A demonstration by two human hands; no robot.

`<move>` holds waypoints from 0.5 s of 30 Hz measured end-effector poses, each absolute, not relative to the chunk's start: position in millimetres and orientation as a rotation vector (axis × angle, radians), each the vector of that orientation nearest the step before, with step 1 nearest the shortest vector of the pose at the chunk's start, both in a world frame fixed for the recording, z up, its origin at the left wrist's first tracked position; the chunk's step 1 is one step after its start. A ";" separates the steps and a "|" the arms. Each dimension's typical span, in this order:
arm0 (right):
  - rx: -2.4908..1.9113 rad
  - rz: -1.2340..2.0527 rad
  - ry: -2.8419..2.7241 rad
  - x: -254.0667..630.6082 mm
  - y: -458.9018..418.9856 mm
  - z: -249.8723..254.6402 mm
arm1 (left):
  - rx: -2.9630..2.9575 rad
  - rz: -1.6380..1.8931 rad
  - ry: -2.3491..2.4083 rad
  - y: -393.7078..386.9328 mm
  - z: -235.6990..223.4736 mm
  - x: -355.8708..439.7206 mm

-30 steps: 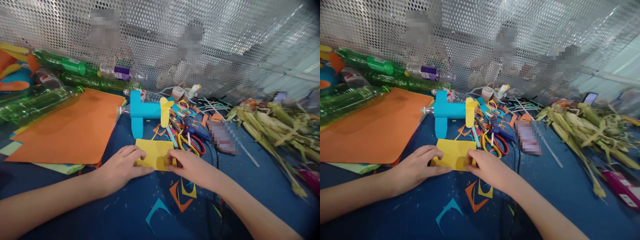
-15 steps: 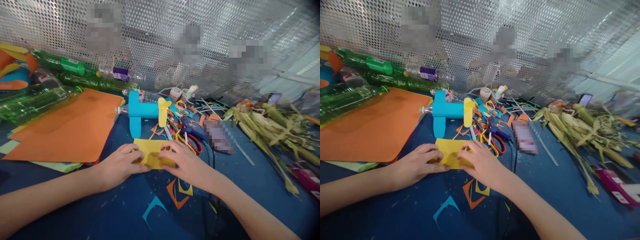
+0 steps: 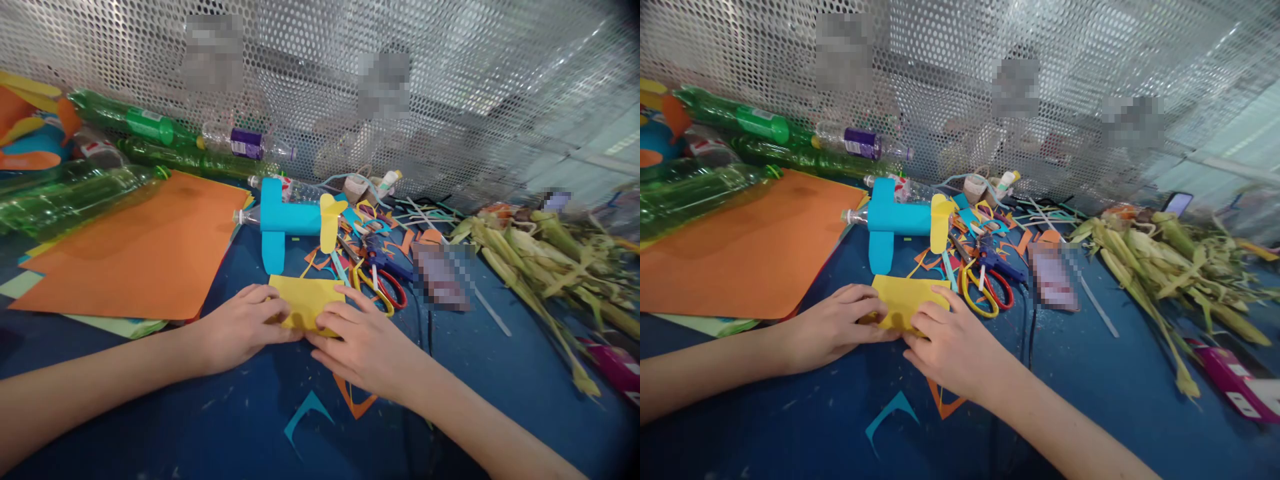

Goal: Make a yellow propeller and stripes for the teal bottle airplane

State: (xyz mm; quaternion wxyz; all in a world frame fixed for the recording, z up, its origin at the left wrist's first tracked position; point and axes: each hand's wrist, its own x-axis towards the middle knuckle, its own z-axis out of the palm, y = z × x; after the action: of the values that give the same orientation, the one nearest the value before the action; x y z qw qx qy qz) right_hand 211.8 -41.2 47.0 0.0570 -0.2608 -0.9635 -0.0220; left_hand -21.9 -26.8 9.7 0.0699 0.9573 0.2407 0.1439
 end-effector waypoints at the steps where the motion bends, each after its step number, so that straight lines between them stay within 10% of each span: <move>1: -0.795 -0.086 -2.924 211.3 -42.3 47.7 | 2.878 0.447 0.724 -26.6 9.8 -22.0; 15: -1.173 -0.401 -2.960 211.8 -60.8 54.1 | 2.723 0.756 0.620 -30.2 14.4 -30.6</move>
State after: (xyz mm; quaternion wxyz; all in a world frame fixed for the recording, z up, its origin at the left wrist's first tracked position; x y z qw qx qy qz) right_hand 211.8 -60.8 54.1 -0.0336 -0.3654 -0.9218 -0.1248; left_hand -30.6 -30.2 14.4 0.1237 0.9340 0.2125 0.2592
